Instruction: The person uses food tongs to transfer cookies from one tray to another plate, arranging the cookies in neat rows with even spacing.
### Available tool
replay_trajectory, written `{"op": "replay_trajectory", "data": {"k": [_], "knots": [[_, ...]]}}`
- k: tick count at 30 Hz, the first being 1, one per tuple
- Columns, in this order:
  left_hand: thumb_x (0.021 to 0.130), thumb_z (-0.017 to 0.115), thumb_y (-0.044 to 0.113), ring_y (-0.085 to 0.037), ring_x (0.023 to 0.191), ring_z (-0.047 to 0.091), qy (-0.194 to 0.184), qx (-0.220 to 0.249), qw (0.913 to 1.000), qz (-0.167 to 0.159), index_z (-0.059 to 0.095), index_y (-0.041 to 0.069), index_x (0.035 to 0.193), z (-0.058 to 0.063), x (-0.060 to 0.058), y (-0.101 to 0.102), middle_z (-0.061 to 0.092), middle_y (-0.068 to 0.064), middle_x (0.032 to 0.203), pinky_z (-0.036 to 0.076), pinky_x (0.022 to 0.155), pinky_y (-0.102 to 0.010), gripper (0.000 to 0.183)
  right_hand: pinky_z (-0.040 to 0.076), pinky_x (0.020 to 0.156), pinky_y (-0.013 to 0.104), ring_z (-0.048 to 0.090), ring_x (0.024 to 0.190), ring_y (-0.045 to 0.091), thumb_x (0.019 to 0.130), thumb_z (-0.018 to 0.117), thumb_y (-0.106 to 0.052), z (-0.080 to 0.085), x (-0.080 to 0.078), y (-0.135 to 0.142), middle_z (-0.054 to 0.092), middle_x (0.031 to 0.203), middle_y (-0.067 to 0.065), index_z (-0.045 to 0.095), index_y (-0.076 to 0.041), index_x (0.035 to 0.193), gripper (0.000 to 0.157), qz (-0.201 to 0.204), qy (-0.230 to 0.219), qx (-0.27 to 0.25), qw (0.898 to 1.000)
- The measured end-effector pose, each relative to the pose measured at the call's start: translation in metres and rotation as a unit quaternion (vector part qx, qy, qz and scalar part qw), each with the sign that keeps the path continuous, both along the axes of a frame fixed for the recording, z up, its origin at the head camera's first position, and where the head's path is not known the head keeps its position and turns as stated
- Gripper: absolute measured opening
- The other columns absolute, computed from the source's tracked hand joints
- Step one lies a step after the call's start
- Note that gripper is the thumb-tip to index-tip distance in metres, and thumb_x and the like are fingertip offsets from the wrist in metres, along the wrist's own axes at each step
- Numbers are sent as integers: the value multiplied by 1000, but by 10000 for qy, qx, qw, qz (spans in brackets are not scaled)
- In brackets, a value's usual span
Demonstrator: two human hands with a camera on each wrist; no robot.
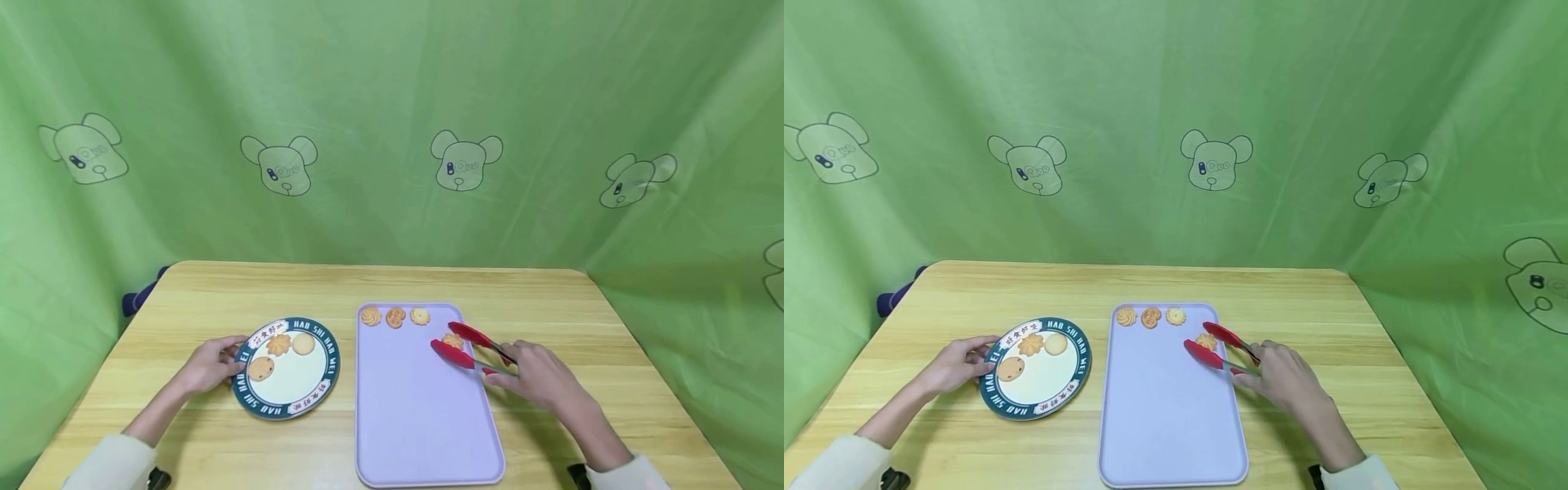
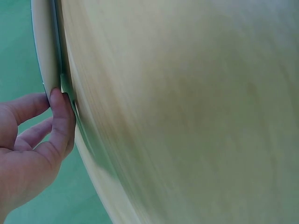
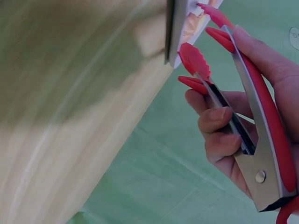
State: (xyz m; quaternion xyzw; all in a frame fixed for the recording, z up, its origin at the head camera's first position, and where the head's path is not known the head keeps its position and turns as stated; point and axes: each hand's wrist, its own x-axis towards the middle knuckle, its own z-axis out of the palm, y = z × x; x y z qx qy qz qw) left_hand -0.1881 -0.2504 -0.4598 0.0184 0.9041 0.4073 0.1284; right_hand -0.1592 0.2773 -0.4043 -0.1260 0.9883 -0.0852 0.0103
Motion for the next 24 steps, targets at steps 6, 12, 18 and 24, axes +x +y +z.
{"op": "replay_trajectory", "data": {"k": [6,12,18,24], "knots": [[85,59,0,-18,76,57,-8,-12,10000,20,42,-9,136,0,0,1,56,-21,104,55,60,-27,55,31,51,23,39,60,13,76,76,-38,4,-1,-3,44,64,-2,67,-6,91,37,94,-12,-20,10000],[85,60,1,-18,78,58,3,-48,10000,-9,41,-9,136,0,-1,0,56,-22,106,55,60,-27,55,31,52,22,40,60,12,76,75,-38,-1,-2,1,47,64,-4,70,-3,103,45,111,41,-129,9998],[85,60,1,-18,79,58,-19,-44,10000,-6,41,-9,136,0,-1,0,56,-22,106,55,61,-27,55,30,49,21,39,58,11,76,75,-38,-3,-2,2,48,65,-5,70,-4,103,43,192,191,-203,9994],[85,60,0,-19,79,58,9,-66,10000,-7,42,-9,136,0,-1,0,56,-22,105,55,61,-27,55,32,52,22,41,60,12,76,76,-37,0,-4,-5,50,67,-4,70,-4,105,44,310,349,-288,9985]]}}
